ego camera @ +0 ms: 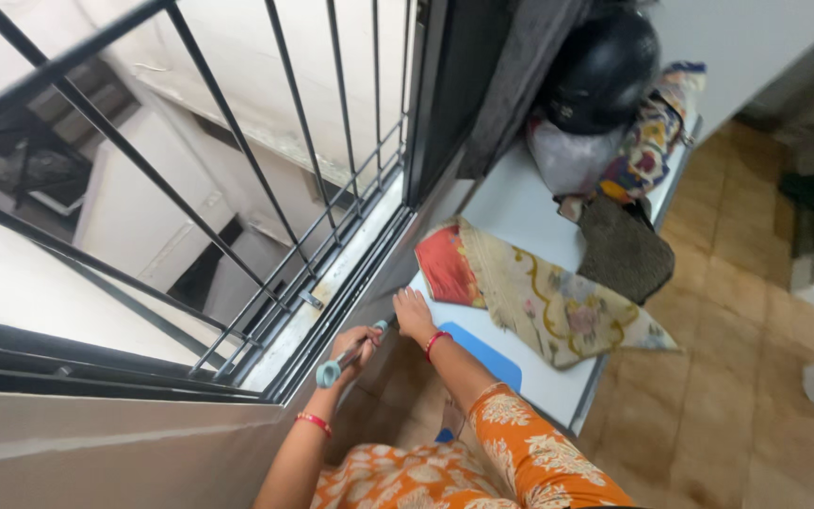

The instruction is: The person mops the tiled floor of a room and bathroom, periodically rinsing the mop head in a bucket and using the bucket's wringing mechanism.

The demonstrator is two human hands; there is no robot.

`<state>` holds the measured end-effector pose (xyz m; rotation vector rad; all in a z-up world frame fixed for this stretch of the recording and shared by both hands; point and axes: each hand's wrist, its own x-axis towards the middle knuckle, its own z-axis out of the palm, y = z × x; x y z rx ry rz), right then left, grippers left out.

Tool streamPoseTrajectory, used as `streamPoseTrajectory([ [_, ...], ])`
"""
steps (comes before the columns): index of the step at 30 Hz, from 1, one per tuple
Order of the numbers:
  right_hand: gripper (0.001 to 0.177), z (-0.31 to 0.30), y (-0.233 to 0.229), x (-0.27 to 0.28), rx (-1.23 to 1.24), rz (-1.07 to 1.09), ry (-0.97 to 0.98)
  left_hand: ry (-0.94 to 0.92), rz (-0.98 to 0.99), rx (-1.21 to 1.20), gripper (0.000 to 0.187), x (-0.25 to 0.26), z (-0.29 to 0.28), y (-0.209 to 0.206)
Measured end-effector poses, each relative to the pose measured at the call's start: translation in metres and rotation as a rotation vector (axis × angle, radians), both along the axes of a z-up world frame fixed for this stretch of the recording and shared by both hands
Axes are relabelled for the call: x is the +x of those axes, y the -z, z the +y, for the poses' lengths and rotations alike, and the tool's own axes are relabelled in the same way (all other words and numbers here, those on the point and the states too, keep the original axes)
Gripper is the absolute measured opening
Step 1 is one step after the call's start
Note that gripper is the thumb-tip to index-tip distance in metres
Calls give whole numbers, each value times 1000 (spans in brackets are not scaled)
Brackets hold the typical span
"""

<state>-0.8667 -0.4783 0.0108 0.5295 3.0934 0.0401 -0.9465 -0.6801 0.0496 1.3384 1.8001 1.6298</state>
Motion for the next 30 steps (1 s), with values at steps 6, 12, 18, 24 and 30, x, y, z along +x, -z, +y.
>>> streamPoseTrajectory([
  [6,76,35,8,-24,-36,-249,-206,-92,-1,-72,12,22,13,17],
  [12,41,34,27,-24,28,-116,-247,-195,-79,-146,8,34,1,13],
  [18,42,42,30,0,-49,-56,-290,-223,-97,-167,7,31,-2,7],
  [24,76,41,15,43,-91,-187,-356,-240,-75,-177,8,26,22,2],
  [30,71,30,16,100,-103,-234,-392,-243,-16,-306,10,20,70,-19],
])
